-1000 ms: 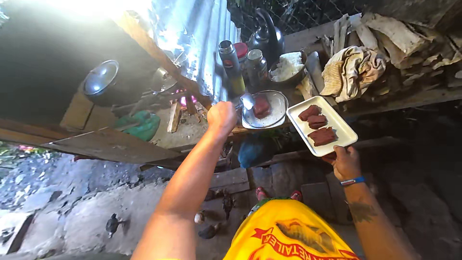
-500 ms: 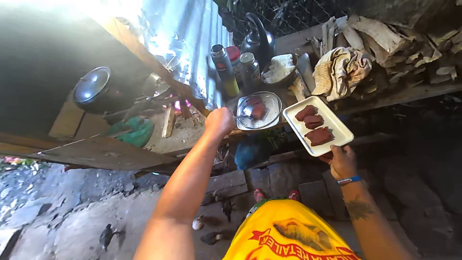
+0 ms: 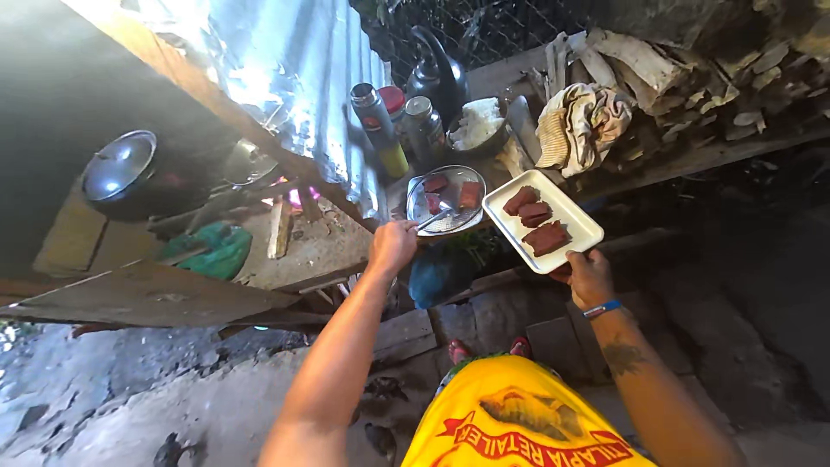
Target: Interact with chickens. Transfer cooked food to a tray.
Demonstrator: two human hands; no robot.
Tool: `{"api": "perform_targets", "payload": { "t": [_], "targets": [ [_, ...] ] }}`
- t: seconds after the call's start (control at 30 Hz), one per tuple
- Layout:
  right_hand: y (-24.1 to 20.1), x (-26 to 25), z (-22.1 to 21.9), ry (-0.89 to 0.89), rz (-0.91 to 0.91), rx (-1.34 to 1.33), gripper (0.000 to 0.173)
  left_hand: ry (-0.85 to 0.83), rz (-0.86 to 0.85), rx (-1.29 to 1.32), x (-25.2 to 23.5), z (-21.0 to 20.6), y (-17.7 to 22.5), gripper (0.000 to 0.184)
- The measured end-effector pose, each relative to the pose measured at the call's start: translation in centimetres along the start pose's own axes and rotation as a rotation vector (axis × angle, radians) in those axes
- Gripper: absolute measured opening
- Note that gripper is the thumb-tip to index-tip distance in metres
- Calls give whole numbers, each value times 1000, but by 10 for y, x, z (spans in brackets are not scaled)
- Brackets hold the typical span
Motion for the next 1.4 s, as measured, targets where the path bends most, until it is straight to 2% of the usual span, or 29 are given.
{"api": "perform_targets", "payload": {
  "t": [0.07,0.17,0.33,0.43,0.57,0.67,0.83,1.1,1.4],
  "targets": [
    [-2,-1,-3,-12,15,10,35,10,-32,9,2,-12,0,32],
    [-3,-1,-3,-3,13,15,35,-10,18,91,2,-16,-7,33],
    [-5,-6,-5,-17,9,25,34,73,-12,54,8,20,-9,34],
    [-9,-9,-8,-41,14,49,35,85,-78,0,21,57,17,32],
    [-21,-11,-25,-91,41,64,35,-4,-202,-71,40,87,68,30],
    [-26,-9,-38,-126,51,69,37,-93,-314,-115,48,78,97,29],
    [-30,-8,-45,-136,98,90,34,-229,-321,-189,56,51,126,27],
    [-29,-1,-28,-107,61,132,37,-140,-524,-460,81,33,168,24],
    [-23,-1,-31,-141,137,126,38,-43,-608,-546,84,23,176,22]
  ]
}}
Point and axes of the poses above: each hand's wrist, its own x-axis away from the middle knuckle, its own z-axis out of the back of the hand, y = z × x, the point moved 6 cm from there along -x, towards the middle knuckle, and after that the axes turned 14 degrees about x, right-handed, at the moved point
